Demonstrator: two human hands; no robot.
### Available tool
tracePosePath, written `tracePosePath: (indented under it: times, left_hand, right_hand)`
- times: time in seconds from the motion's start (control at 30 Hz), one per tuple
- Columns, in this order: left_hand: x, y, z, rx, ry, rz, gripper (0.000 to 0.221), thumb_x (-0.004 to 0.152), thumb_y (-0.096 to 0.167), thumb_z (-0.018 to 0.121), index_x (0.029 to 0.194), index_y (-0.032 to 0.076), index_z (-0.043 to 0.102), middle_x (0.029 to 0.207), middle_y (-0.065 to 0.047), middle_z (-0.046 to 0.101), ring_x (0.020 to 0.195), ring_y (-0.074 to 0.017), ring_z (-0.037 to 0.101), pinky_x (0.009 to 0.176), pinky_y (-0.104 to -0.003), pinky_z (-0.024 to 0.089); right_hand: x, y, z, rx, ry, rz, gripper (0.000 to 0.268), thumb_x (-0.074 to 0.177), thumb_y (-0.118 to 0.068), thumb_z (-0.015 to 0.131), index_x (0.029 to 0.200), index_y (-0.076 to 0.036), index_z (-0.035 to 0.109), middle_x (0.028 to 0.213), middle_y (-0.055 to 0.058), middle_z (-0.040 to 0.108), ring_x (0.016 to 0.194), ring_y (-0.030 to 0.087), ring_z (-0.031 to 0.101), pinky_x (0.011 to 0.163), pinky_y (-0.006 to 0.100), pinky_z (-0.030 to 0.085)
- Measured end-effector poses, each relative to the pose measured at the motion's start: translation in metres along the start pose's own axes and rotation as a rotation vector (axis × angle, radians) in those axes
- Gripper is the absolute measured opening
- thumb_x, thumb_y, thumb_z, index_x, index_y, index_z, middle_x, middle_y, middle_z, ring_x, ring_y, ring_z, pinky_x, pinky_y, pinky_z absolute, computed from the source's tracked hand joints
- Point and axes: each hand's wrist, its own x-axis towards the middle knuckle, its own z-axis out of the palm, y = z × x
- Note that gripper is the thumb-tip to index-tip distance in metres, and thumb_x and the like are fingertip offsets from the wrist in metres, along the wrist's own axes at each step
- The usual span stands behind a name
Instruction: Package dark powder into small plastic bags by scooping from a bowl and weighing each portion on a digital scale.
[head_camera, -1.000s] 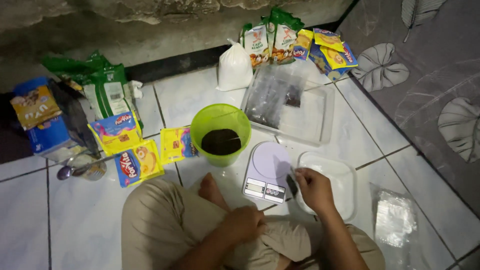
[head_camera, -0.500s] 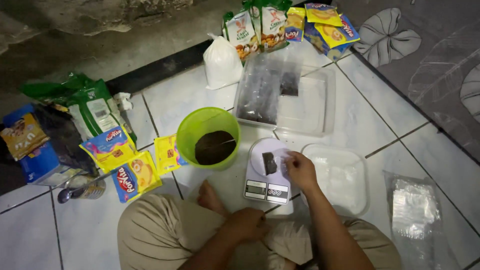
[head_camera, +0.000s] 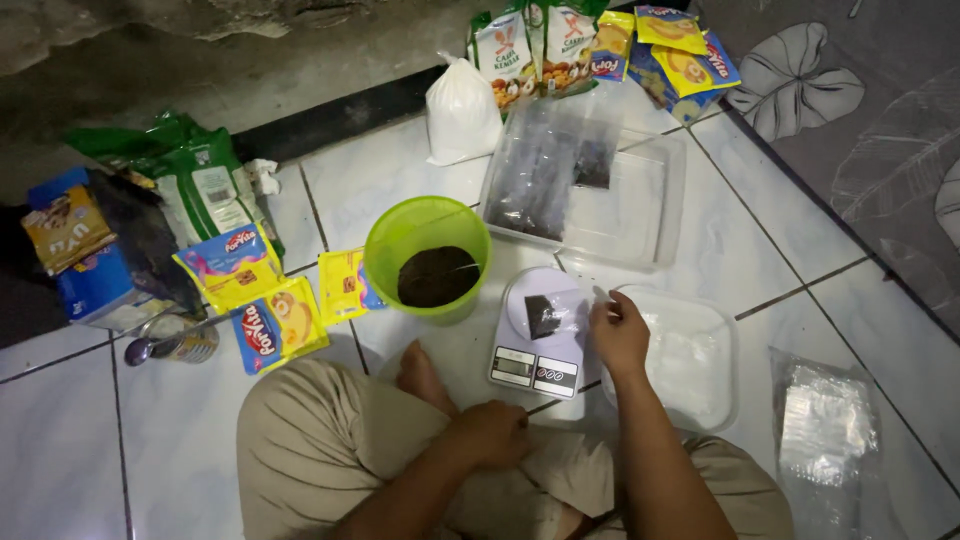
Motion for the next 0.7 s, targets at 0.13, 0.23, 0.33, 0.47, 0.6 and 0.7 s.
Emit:
tracePosePath:
  times: [0.13,0.23,0.33,0.47,0.6,0.7]
  left_hand:
    - [0.003,-0.004,0.006,0.040,0.020,0.022,0.044,0.089,0.041,0.054,0.116,0.009,0.069,0.118,-0.018,0.069,0.108,-0.0403,0.065,0.085,-0.053,0.051]
    - [-0.008,0.003,-0.001,0.015,0.027,0.001,0.042,0.090,0.043,0.056,0.115,0.011,0.069,0.121,-0.016,0.069,0.109,-0.0383,0.065,0.085,-0.051,0.050]
    - [-0.024,0.017,-0.016,0.009,0.004,-0.008,0.043,0.088,0.034,0.053,0.117,0.006,0.069,0.122,-0.019,0.069,0.109,-0.0396,0.065,0.087,-0.052,0.051]
    - [-0.007,0.002,-0.001,0.025,0.025,0.010,0.046,0.086,0.040,0.057,0.121,0.013,0.069,0.123,-0.016,0.070,0.112,-0.0372,0.065,0.088,-0.051,0.050]
    - [-0.011,0.007,-0.004,0.020,0.001,-0.025,0.050,0.090,0.048,0.057,0.124,0.013,0.067,0.126,-0.013,0.068,0.112,-0.0336,0.064,0.086,-0.049,0.050]
    - [-0.003,0.001,0.002,0.031,0.016,-0.006,0.050,0.091,0.050,0.059,0.122,0.012,0.068,0.123,-0.014,0.069,0.112,-0.0348,0.064,0.087,-0.049,0.050]
  right_hand:
    - [-0.008,-0.011,-0.009,-0.040,-0.024,0.075,0.054,0.087,-0.036,0.060,0.138,-0.017,0.064,0.123,0.004,0.072,0.104,0.020,0.070,0.099,0.035,0.050]
    - [-0.009,-0.008,-0.007,0.002,-0.023,0.082,0.053,0.088,-0.034,0.062,0.138,-0.016,0.064,0.122,0.004,0.073,0.102,0.019,0.070,0.096,0.034,0.051]
    - [-0.018,-0.019,-0.012,-0.013,-0.018,0.102,0.050,0.088,-0.037,0.062,0.134,-0.019,0.066,0.121,0.001,0.073,0.105,0.018,0.069,0.096,0.034,0.051]
    - [-0.012,-0.010,-0.010,0.017,-0.009,0.104,0.050,0.087,-0.035,0.064,0.134,-0.019,0.067,0.118,0.001,0.073,0.103,0.018,0.070,0.094,0.033,0.052]
    - [-0.014,-0.013,-0.010,-0.013,-0.029,0.113,0.050,0.087,-0.036,0.063,0.134,-0.018,0.066,0.120,0.001,0.073,0.106,0.018,0.070,0.096,0.034,0.051]
    - [-0.015,-0.014,-0.010,-0.015,-0.035,0.097,0.051,0.087,-0.035,0.063,0.134,-0.017,0.066,0.119,0.002,0.074,0.105,0.019,0.070,0.096,0.034,0.052]
